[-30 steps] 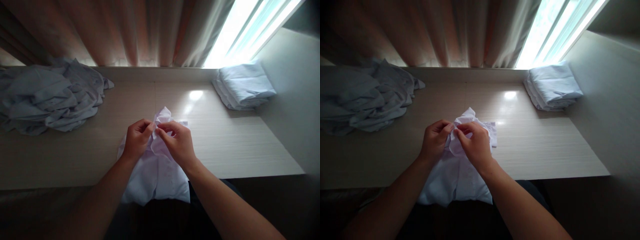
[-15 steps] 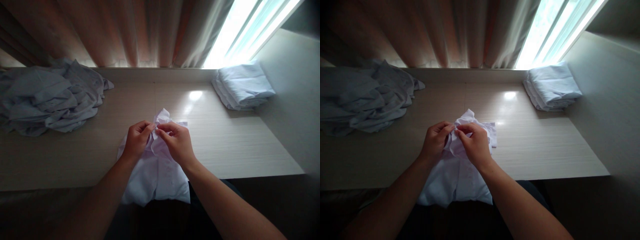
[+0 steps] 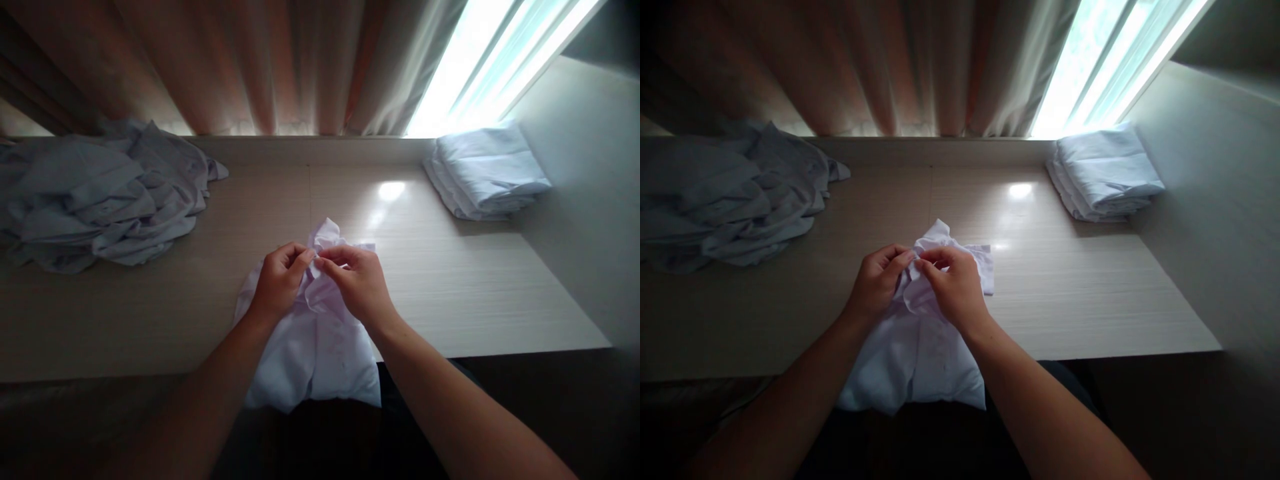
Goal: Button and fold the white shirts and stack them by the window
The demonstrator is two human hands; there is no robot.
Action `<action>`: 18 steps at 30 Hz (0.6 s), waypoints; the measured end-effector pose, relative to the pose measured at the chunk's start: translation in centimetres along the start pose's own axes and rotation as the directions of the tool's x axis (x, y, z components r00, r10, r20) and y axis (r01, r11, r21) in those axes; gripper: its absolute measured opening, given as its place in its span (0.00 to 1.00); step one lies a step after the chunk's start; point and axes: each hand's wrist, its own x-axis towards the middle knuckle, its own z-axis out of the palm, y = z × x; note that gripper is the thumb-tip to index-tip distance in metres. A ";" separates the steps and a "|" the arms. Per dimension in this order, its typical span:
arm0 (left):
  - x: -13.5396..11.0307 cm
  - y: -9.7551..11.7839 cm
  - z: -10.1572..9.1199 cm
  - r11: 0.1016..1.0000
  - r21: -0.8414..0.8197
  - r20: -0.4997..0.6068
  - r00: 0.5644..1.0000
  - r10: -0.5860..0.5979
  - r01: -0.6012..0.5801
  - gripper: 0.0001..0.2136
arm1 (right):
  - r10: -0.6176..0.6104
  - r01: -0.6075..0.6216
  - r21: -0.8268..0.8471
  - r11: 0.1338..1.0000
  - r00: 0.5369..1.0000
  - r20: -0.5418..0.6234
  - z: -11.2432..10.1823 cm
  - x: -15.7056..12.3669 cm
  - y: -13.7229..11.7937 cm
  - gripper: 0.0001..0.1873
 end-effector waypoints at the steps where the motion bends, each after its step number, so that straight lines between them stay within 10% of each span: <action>1: 0.0 0.0 0.0 1.000 0.004 0.002 1.000 -0.006 0.006 0.11 | -0.001 0.001 -0.001 1.000 1.000 0.000 0.0 0.0 0.0 0.04; 18: 0.5 0.4 -0.8 0.939 -0.284 0.125 0.979 -0.164 0.193 0.11 | -0.045 0.045 0.043 0.998 0.999 -0.016 0.1 0.1 0.3 0.03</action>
